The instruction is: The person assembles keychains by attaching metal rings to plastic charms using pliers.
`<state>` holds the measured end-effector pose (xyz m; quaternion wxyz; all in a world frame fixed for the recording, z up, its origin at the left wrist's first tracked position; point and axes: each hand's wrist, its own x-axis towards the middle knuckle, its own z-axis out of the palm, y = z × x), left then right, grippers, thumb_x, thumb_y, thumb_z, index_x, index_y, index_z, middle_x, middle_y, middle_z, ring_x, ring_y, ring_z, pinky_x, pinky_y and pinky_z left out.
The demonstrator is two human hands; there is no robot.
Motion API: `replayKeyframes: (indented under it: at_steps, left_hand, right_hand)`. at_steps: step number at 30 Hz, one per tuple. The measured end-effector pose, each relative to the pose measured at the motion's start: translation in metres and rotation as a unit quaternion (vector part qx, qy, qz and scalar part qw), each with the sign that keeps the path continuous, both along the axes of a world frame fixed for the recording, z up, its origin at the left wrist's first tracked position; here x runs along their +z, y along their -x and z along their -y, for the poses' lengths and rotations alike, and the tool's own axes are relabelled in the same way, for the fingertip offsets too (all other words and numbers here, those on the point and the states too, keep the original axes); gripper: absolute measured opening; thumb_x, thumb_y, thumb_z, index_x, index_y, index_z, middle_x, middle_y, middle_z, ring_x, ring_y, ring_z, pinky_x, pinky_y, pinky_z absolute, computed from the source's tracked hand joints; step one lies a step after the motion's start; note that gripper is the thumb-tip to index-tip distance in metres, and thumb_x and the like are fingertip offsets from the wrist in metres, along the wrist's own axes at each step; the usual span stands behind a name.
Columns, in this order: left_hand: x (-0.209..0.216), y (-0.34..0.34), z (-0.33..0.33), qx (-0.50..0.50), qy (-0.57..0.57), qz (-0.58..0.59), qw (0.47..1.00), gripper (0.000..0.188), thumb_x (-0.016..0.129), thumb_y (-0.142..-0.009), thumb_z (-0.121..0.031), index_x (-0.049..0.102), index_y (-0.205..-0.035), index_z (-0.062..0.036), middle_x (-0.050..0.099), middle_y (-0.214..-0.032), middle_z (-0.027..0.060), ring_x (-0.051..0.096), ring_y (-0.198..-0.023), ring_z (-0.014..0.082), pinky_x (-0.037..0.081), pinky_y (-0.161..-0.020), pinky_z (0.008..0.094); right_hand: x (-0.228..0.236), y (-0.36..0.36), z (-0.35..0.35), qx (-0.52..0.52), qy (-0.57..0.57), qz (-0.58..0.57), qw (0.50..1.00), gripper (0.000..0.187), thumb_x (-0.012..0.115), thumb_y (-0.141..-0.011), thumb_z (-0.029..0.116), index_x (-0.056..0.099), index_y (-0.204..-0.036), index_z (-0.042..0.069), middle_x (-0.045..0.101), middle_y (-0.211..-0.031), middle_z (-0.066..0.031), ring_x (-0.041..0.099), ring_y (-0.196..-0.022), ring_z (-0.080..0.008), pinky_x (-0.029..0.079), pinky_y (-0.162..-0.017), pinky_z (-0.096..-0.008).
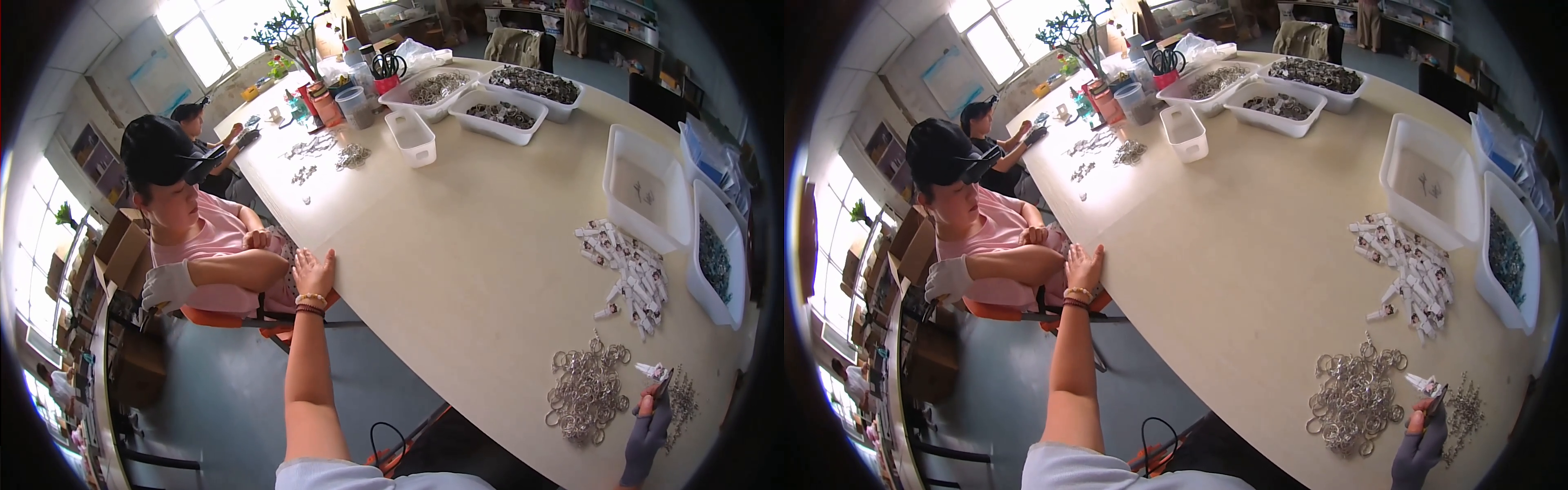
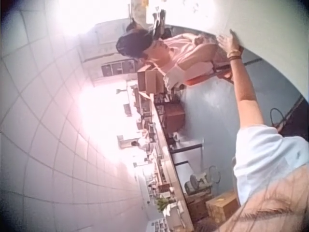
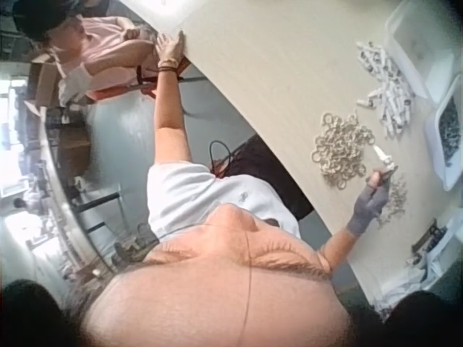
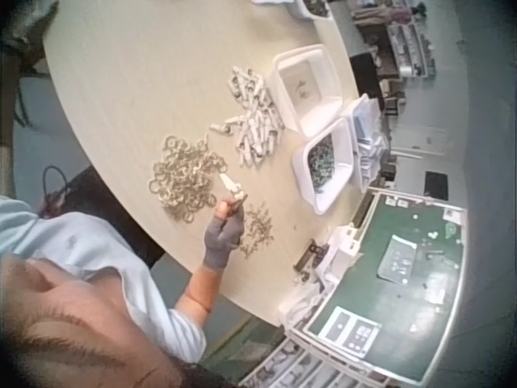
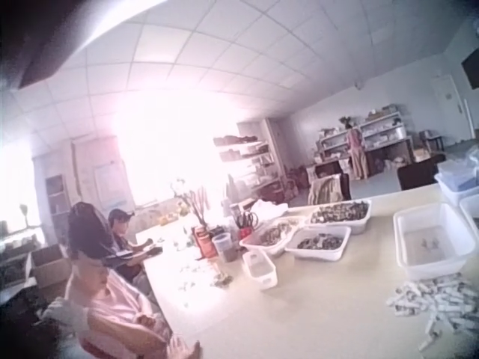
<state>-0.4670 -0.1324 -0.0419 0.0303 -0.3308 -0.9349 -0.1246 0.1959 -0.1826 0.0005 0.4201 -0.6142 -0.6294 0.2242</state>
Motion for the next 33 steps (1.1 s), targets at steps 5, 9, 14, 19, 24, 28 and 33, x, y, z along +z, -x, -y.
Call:
replayKeyframes:
  at_steps: [5,9,14,19,24,28,33]
  left_hand:
    - [-0.009,-0.007,0.013,-0.021,-0.035,-0.015,0.999,0.087,0.036,-0.091,-0.062,0.027,-0.142,0.0071,0.032,-0.147,0.0242,0.028,-0.138,0.0321,0.02,-0.113,0.0439]
    - [-0.014,-0.009,0.017,-0.033,-0.032,-0.031,0.998,0.086,0.04,-0.09,-0.06,0.028,-0.141,0.0073,0.037,-0.143,0.0241,0.034,-0.135,0.0327,0.024,-0.111,0.0451]
    - [-0.008,-0.003,0.016,-0.021,-0.113,0.048,0.992,0.087,0.04,-0.089,-0.062,0.028,-0.142,0.0054,0.041,-0.141,0.0236,0.039,-0.131,0.0337,0.028,-0.108,0.0474]
    - [0.004,-0.015,0.016,0.006,-0.036,0.002,0.999,0.085,0.036,-0.088,-0.066,0.031,-0.144,-0.0013,0.045,-0.139,0.0195,0.043,-0.129,0.0316,0.026,-0.107,0.0544]
    - [0.021,-0.031,0.02,0.012,0.03,-0.011,0.999,0.083,0.033,-0.088,-0.066,0.032,-0.144,-0.0049,0.051,-0.135,0.0165,0.048,-0.125,0.0289,0.024,-0.106,0.0583]
    - [0.046,-0.036,0.015,0.05,0.063,0.072,0.994,0.078,0.034,-0.09,-0.063,0.034,-0.143,-0.0063,0.052,-0.133,0.0182,0.05,-0.123,0.0291,0.021,-0.106,0.0608]
    - [0.051,-0.093,-0.006,-0.142,-0.003,-0.193,0.971,0.058,0.056,-0.086,-0.046,0.054,-0.127,-0.0054,0.05,-0.131,0.0221,0.047,-0.122,0.0364,0.028,-0.104,0.0562]
  right_hand:
    - [0.006,0.0,0.001,0.019,0.012,0.026,0.999,0.017,0.045,-0.099,0.014,0.054,-0.11,0.004,0.052,-0.093,-0.0014,0.045,-0.073,-0.0082,0.041,-0.067,-0.0247]
    - [0.003,0.001,0.0,0.019,0.003,0.034,0.999,0.018,0.045,-0.099,0.015,0.054,-0.11,0.004,0.052,-0.093,-0.0017,0.045,-0.072,-0.0084,0.041,-0.067,-0.0249]
    - [0.007,0.004,0.0,0.02,0.007,0.043,0.999,0.017,0.045,-0.099,0.016,0.053,-0.108,0.004,0.052,-0.092,-0.0023,0.045,-0.072,-0.009,0.041,-0.067,-0.0253]
    - [0.01,0.005,-0.001,0.026,0.02,0.036,0.999,0.017,0.044,-0.099,0.016,0.053,-0.107,0.005,0.052,-0.09,-0.0022,0.045,-0.071,-0.0091,0.041,-0.067,-0.0254]
    - [0.015,0.008,0.001,0.012,0.018,0.054,0.998,0.017,0.044,-0.099,0.017,0.053,-0.106,0.005,0.051,-0.089,-0.0022,0.045,-0.071,-0.009,0.04,-0.066,-0.0253]
    - [0.016,0.006,0.003,0.042,0.012,0.036,0.998,0.016,0.044,-0.099,0.015,0.053,-0.106,0.004,0.051,-0.089,-0.0024,0.045,-0.071,-0.009,0.041,-0.066,-0.0257]
    - [0.008,0.009,0.006,0.028,-0.059,0.058,0.996,0.015,0.046,-0.098,0.011,0.053,-0.109,0.003,0.052,-0.091,-0.0032,0.047,-0.075,-0.0102,0.043,-0.071,-0.0268]
